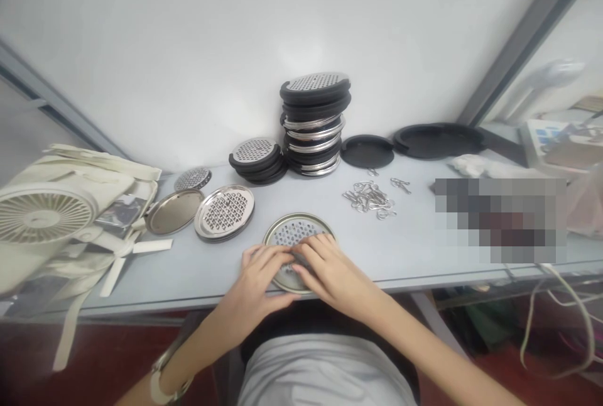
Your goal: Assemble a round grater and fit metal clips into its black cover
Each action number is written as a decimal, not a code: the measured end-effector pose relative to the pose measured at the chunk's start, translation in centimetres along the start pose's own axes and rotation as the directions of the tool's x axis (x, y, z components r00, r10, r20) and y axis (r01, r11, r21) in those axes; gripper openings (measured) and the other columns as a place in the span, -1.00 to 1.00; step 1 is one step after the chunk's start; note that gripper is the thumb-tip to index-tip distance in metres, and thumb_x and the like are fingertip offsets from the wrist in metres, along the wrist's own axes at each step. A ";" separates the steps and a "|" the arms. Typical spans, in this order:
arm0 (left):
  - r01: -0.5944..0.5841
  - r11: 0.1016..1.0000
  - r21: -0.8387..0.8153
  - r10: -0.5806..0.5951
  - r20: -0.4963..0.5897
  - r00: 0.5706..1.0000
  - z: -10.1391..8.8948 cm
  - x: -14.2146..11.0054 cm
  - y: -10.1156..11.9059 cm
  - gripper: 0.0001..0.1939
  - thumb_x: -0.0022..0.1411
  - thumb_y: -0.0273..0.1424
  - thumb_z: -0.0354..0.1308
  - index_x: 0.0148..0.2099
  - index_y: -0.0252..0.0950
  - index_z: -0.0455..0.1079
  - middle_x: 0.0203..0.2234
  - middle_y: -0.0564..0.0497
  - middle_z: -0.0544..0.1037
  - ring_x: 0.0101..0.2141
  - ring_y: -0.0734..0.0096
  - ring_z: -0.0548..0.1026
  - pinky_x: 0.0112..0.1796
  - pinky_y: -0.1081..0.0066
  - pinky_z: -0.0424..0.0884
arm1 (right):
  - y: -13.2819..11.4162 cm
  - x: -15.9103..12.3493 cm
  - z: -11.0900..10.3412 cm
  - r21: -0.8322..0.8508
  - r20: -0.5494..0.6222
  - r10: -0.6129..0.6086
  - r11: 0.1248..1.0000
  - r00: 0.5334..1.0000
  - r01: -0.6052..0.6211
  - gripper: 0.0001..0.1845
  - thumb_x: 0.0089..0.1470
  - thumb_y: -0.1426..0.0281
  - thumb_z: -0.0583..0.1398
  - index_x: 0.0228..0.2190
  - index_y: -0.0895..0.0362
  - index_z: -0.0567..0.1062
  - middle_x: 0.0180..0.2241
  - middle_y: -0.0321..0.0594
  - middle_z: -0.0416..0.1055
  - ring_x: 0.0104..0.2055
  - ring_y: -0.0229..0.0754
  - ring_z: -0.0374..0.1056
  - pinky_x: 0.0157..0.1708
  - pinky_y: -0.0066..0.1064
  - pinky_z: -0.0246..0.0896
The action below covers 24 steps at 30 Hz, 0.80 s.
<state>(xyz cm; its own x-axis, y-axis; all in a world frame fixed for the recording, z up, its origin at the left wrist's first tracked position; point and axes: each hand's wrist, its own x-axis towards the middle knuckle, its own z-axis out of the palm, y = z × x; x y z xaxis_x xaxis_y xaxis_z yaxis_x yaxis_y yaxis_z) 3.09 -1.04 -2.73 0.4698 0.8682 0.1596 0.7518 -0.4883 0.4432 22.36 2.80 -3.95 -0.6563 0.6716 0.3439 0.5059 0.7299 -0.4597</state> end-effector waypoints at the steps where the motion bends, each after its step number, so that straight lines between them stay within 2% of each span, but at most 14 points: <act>1: 0.003 1.000 -0.006 -0.003 0.002 1.000 0.0 0.0 -0.1 -0.63 0.17 -0.25 0.17 0.00 -0.19 0.24 0.00 -0.04 0.39 0.06 0.22 0.30 0.10 0.12 0.10 | 0.0 0.0 0.0 0.005 0.005 -0.003 1.000 1.000 0.003 -0.74 0.26 0.36 0.00 -0.05 0.10 0.34 -0.17 -0.07 0.35 -0.11 -0.03 0.26 -0.08 -0.11 0.23; 7: 0.012 1.000 -0.013 -0.011 0.015 1.000 -0.5 0.0 0.0 -0.68 0.17 -0.30 0.18 -0.03 -0.20 0.26 0.01 -0.04 0.39 0.05 0.24 0.30 0.09 0.15 0.09 | 0.1 -0.2 -0.1 0.037 0.001 -0.004 0.999 1.000 0.004 -0.75 0.25 0.37 0.01 -0.05 0.13 0.32 -0.18 -0.07 0.35 -0.10 -0.03 0.27 -0.07 -0.13 0.25; 11: 0.004 1.000 -0.010 -0.004 0.014 1.000 -0.5 0.0 0.0 -0.67 0.17 -0.22 0.16 -0.04 -0.20 0.28 0.00 -0.05 0.40 0.05 0.22 0.31 0.08 0.13 0.09 | 0.2 -0.3 0.1 0.074 -0.031 0.012 0.997 0.999 -0.010 -0.75 0.25 0.37 0.02 -0.05 0.09 0.32 -0.17 -0.08 0.36 -0.07 -0.02 0.29 -0.07 -0.12 0.28; 17: 0.030 0.999 -0.027 -0.030 -0.002 1.000 -0.1 -0.1 -0.5 -0.70 0.18 -0.28 0.16 -0.04 -0.18 0.28 0.06 -0.04 0.38 0.09 0.23 0.30 0.09 0.13 0.06 | 0.2 -0.6 0.3 0.134 -0.069 0.064 0.989 0.996 -0.055 -0.70 0.24 0.35 0.01 0.01 0.07 0.28 -0.03 -0.03 0.26 0.04 -0.03 0.24 0.00 -0.16 0.26; 20: 0.035 0.999 -0.039 -0.035 -0.002 0.999 0.0 -0.2 -0.5 -0.67 0.15 -0.26 0.19 -0.04 -0.17 0.28 0.05 -0.03 0.40 0.08 0.23 0.31 0.10 0.13 0.05 | 1.0 0.2 -0.4 0.129 -0.107 0.087 0.989 0.990 -0.073 -0.74 0.26 0.36 -0.01 -0.05 0.07 0.32 -0.04 -0.04 0.25 0.05 -0.04 0.22 0.04 -0.16 0.21; 24: 0.005 1.000 -0.013 -0.005 -0.013 1.000 0.0 -0.3 -0.5 -0.68 0.18 -0.31 0.17 -0.03 -0.20 0.25 0.05 -0.05 0.39 0.10 0.24 0.29 0.10 0.15 0.06 | 2.7 3.0 -1.2 0.072 -0.130 0.078 0.995 0.988 -0.069 -0.73 0.28 0.37 -0.05 -0.16 0.10 0.42 -0.15 -0.08 0.32 -0.04 -0.05 0.24 0.02 -0.12 0.18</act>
<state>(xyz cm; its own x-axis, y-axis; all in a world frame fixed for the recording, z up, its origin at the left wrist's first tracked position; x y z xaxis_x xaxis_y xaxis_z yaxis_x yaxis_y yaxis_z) 2.57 -1.07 -2.96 0.4603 0.8716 0.1685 0.7479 -0.4830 0.4554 22.46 6.99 -3.16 -0.5367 0.7374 0.4102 0.5086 0.6706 -0.5400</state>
